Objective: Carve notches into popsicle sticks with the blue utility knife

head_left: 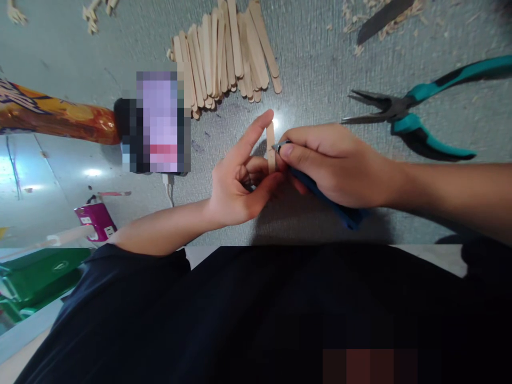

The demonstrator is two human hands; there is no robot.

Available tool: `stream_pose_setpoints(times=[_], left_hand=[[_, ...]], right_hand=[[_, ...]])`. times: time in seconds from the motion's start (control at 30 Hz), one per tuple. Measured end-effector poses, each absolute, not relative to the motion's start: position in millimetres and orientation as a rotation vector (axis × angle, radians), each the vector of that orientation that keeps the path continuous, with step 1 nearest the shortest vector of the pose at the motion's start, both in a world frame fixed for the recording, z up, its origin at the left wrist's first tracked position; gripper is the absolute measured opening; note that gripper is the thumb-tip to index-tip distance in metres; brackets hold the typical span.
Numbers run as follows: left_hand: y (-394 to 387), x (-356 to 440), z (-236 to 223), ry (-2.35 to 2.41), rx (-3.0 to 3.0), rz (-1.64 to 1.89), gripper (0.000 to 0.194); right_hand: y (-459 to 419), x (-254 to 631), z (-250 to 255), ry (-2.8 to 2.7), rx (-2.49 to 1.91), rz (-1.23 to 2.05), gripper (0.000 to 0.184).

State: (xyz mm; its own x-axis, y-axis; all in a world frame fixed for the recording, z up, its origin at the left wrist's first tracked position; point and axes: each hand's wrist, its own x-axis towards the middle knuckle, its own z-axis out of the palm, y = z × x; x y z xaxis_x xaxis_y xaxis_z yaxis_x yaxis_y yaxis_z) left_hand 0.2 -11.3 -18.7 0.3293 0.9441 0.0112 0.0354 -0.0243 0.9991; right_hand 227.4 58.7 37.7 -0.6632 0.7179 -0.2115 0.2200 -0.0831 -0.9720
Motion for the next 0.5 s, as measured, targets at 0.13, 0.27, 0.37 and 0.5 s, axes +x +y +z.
stream_pose_setpoints(times=[0.13, 0.27, 0.37, 0.5], left_hand=[[-8.5, -0.1, -17.0, 0.968, 1.333, 0.973, 0.092], [-7.2, -1.1, -19.5, 1.02, 1.328, 0.942, 0.097], [-7.9, -0.5, -21.1, 1.005, 1.374, 0.978, 0.095], [-7.6, -1.9, -25.0, 1.005, 1.365, 0.942, 0.097]], right_hand=[[60.2, 226.4, 36.3, -1.8, -1.107, 1.74, 0.039], [60.4, 229.0, 35.5, -2.021, -1.032, 1.569, 0.037], [58.1, 231.3, 36.0, -2.122, -1.081, 1.463, 0.032], [55.6, 231.6, 36.2, -2.192, -1.146, 1.417, 0.029]])
